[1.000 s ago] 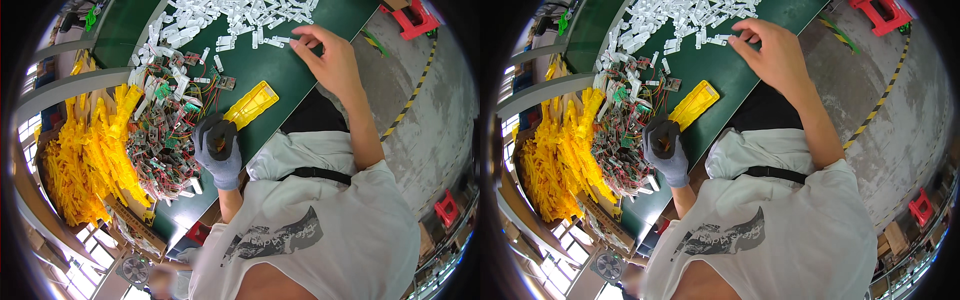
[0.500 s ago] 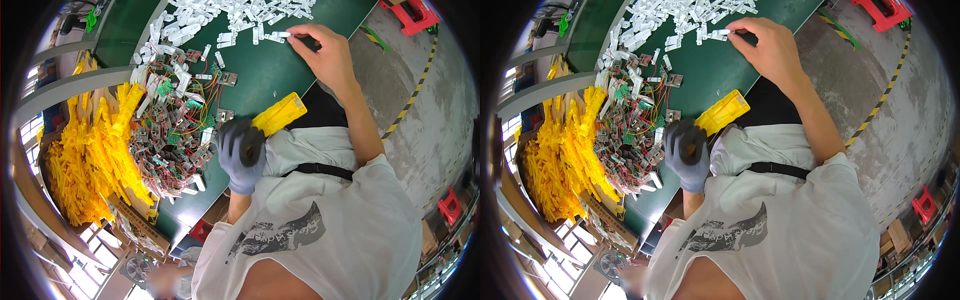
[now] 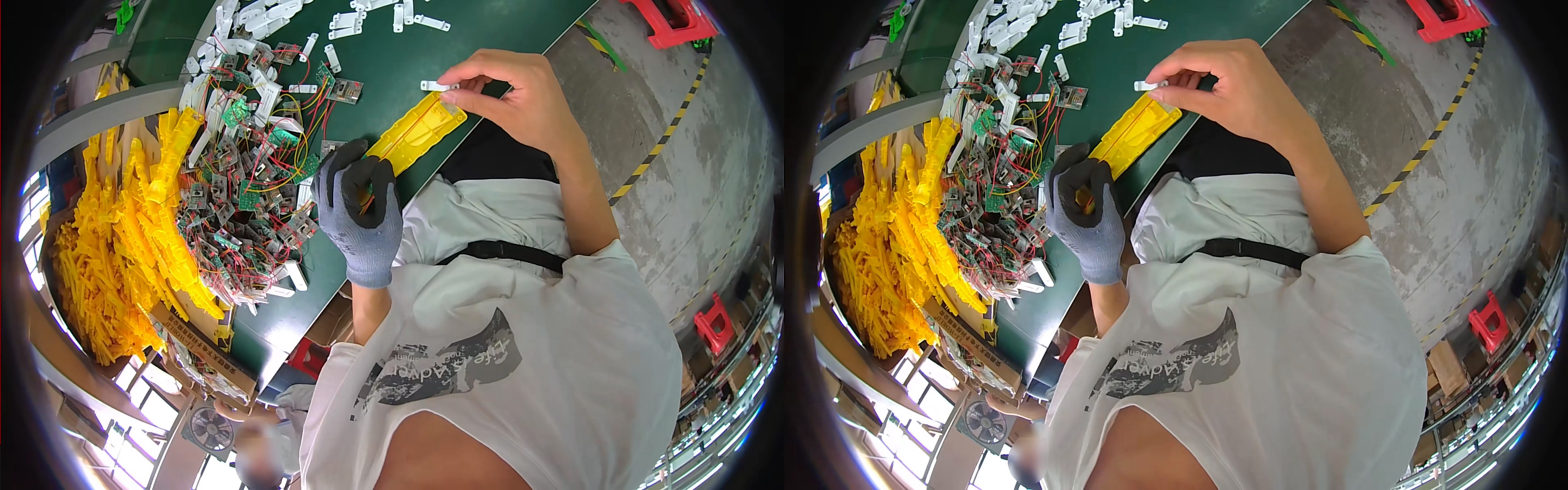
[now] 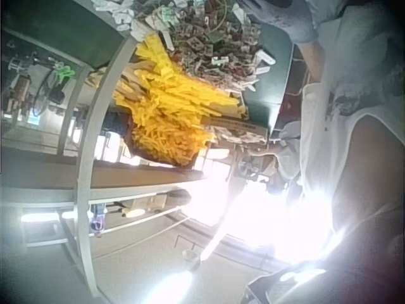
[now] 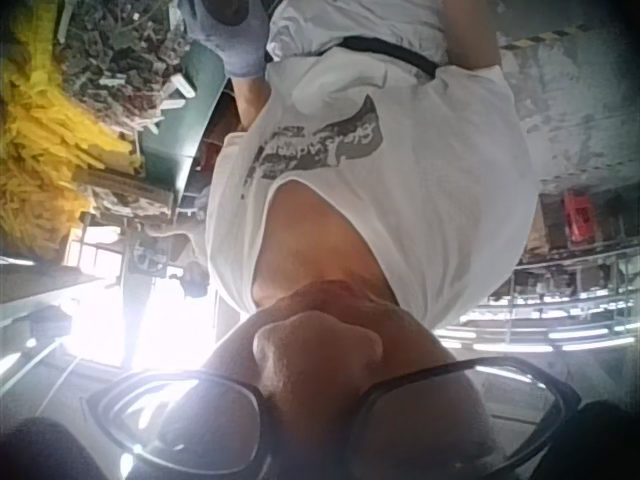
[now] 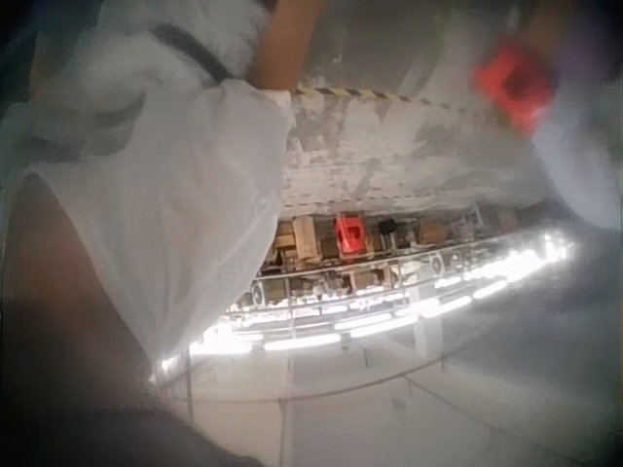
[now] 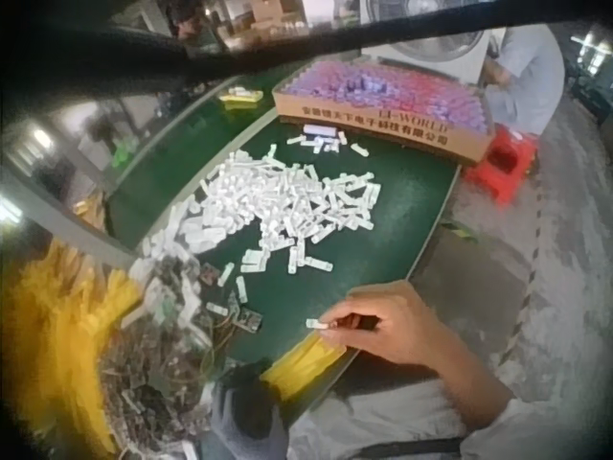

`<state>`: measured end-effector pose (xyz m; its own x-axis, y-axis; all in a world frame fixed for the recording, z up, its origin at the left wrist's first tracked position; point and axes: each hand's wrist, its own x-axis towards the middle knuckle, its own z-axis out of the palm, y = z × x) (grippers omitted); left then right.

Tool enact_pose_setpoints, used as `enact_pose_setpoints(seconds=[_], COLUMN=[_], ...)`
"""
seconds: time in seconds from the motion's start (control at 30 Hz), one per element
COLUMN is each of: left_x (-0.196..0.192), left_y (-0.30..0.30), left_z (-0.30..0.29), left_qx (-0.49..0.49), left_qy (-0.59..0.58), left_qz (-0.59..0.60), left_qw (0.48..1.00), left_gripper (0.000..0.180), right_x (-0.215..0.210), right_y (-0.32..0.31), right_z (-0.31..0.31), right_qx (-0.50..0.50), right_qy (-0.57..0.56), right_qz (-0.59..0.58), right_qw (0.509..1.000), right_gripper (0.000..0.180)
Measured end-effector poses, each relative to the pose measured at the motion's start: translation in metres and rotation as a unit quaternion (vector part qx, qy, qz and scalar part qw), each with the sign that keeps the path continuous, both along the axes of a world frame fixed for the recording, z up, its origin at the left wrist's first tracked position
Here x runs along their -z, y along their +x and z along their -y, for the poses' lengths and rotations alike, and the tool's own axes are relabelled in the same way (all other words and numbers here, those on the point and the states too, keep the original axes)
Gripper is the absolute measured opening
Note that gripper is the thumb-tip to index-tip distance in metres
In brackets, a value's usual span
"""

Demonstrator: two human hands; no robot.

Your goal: Assembling internal electronic components into a yellow plastic housing at a factory workbench.

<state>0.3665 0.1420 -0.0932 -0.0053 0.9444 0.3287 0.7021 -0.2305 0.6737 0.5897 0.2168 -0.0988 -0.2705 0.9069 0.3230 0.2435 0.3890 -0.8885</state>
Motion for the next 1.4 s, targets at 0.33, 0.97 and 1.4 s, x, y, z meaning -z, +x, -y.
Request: enact_pose_setpoints(seconds=[0.33,0.97,1.4], left_x=[0.002,0.001,0.009], left_y=[0.001,0.002,0.004], left_z=[-0.004,-0.002,-0.003], left_qx=[0.018,0.019,-0.002], left_qy=[0.012,0.018,0.047], left_qz=[0.007,-0.011,0.011], left_qw=[1.0,1.0,0.999], left_gripper=[0.018,0.015,0.019], right_x=[-0.036,-0.051,-0.057], right_y=[0.023,0.007,0.002], right_z=[-0.027,-0.042,-0.029], right_qx=[-0.128,-0.219,-0.192], right_qy=[0.01,-0.136,-0.088], right_qz=[0.138,0.132,0.204], right_qw=[0.982,0.957,0.956], right_gripper=[0.011,0.016,0.014])
